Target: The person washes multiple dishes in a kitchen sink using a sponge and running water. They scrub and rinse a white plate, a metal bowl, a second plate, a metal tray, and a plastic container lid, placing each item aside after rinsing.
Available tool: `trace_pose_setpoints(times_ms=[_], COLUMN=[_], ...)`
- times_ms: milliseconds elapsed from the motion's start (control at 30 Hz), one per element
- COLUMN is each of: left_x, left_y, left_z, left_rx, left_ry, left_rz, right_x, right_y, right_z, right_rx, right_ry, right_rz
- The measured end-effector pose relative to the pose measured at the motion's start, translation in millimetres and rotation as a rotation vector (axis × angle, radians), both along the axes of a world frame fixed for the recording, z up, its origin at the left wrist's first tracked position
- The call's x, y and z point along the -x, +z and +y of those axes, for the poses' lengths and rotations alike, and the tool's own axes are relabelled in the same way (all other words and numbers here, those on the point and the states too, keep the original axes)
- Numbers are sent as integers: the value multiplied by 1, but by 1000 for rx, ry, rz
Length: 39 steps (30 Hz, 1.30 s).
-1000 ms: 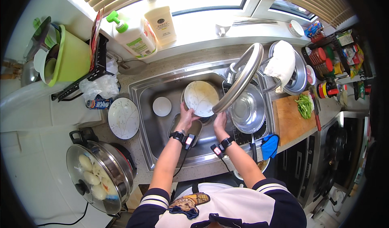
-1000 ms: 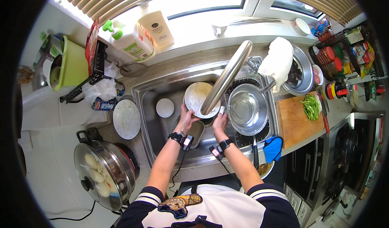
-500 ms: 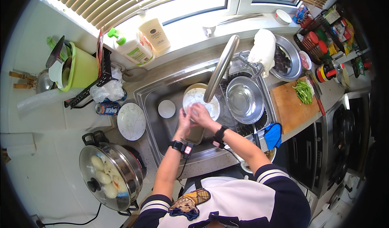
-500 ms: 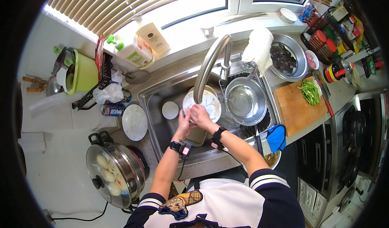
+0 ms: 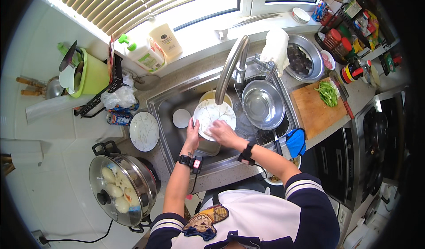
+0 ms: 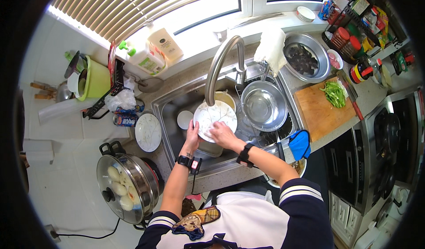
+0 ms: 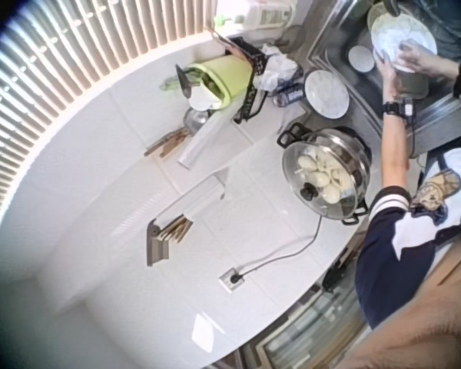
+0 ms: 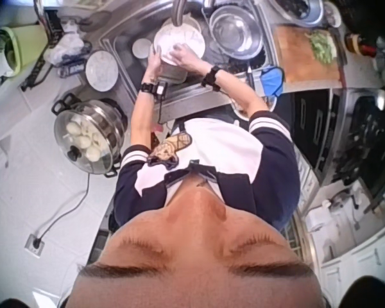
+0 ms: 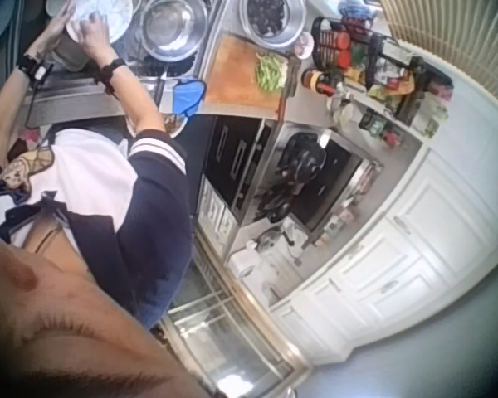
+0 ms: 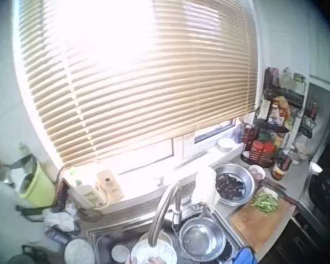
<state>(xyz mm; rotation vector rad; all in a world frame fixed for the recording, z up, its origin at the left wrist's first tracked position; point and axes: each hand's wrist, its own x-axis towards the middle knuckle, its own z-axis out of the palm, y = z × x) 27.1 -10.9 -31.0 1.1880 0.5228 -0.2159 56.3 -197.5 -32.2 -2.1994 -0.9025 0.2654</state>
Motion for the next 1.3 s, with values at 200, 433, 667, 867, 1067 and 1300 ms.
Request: trace_pose_setpoints(times_ms=[200, 433, 667, 867, 1067, 1300], left_x=[7, 10, 4, 8, -3, -19], left_y=[4, 10, -2, -13, -2, 23], left_z=[-5, 10, -7, 7, 23, 38], left_rx=[-66, -67, -12, -314, -766, -629], left_ry=[-56, -52, 127, 199, 13, -114], left_rz=[8, 51, 21, -39, -94, -1], right_x=[-4, 15, 7, 31, 30, 45], right_y=[8, 9, -15, 2, 24, 10], right_z=[3, -8, 67, -1, -24, -18], right_rx=[-204, 248, -222, -62, 408, 131], right_ry=[-309, -264, -314, 67, -54, -35], right_rz=[-204, 65, 290, -84, -107, -507])
